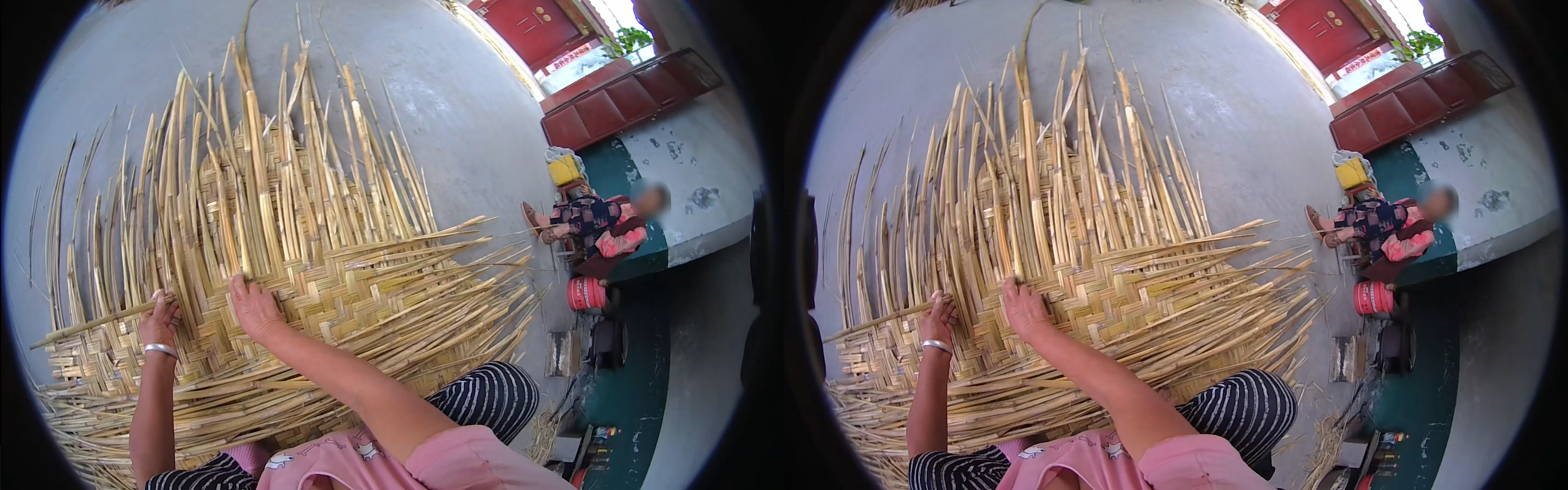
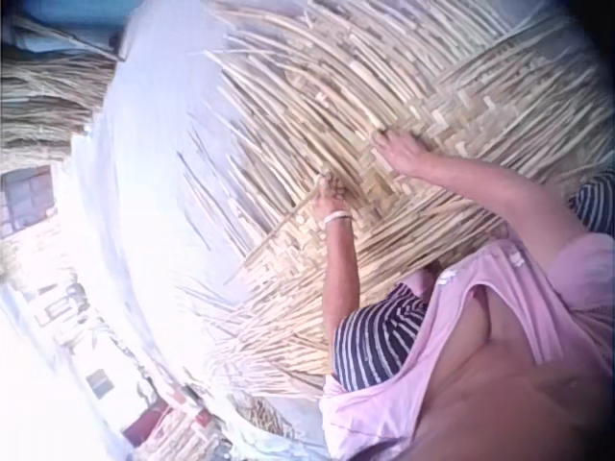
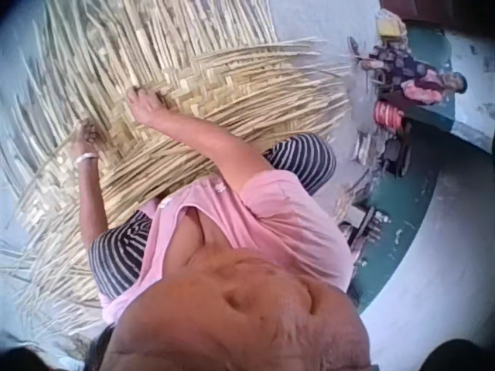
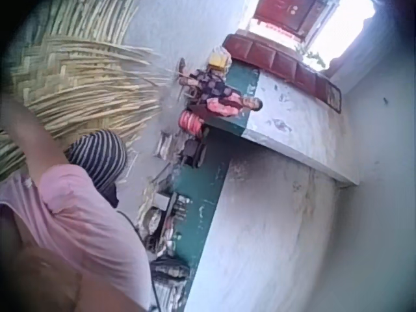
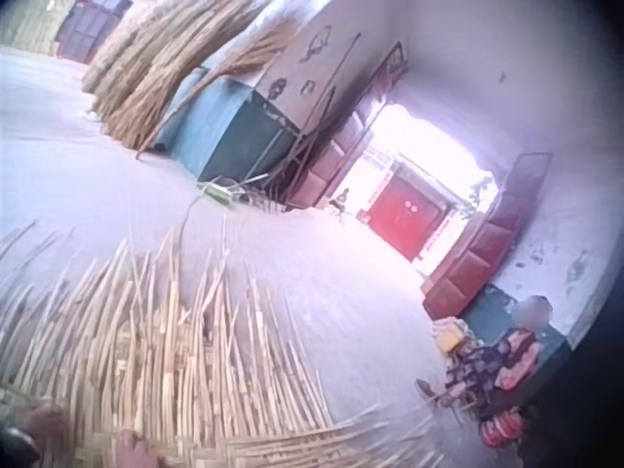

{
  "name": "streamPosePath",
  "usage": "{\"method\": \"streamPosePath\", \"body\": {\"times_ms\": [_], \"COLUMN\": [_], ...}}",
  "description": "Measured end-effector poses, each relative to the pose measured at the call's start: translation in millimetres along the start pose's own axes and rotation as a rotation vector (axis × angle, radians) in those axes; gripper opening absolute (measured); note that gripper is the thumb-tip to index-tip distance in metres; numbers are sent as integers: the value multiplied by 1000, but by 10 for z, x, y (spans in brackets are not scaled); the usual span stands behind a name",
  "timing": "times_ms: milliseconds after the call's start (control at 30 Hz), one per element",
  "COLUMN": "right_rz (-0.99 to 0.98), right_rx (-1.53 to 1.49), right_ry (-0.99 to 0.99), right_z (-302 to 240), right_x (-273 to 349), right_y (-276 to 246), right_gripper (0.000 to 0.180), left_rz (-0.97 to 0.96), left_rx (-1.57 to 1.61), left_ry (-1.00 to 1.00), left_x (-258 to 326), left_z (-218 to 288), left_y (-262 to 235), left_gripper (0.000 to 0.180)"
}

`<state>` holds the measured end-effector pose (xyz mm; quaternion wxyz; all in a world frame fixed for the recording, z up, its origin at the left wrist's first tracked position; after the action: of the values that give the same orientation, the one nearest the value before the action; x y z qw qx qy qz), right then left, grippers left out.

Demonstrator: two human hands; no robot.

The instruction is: The person weaves a large flat basket by hand, interlacing long dried palm strips in an over-under pattern. They periodically lift and rotate the mat to continue weaving different sections.

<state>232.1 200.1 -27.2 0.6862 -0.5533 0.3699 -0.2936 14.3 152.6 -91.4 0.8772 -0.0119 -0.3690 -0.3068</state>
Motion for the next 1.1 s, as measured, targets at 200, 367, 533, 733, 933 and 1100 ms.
{"method": "streamPosePath", "body": {"times_ms": [200,367,533,733,933,1100], "right_rz": [-128,-244,-266,-73,-28,-284], "right_rx": [-109,-162,-214,-182,-287,-178], "right_ry": [95,68,88,26,-8,79], "right_z": [-82,-122,-32,19,13,-184], "right_x": [-38,-63,-12,-38,-132,-335], "right_y": [99,-42,-80,44,-137,-390], "right_gripper": [52,57,51,46,32,39], "left_rz": [43,48,154,168,215,329], "left_rx": [-82,-154,-174,-168,-201,-191], "left_ry": [200,418,452,396,452,548], "left_x": [-324,-706,-713,-931,-570,-484], "left_z": [241,472,637,725,1205,1613], "left_y": [-348,-734,-937,-1115,-1011,-1178], "left_gripper": [27,25,28,32,27,20]}}
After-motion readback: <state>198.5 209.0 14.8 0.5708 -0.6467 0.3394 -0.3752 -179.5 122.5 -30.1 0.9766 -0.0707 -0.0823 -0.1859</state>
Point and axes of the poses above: each hand's wrist, its own x-axis away from the middle knuckle, its own y-axis out of the palm, z = x × y, the point moved 9 cm from there along -x, towards the middle knuckle, and after that the axes turned 14 degrees about z, right-handed, at the moved point
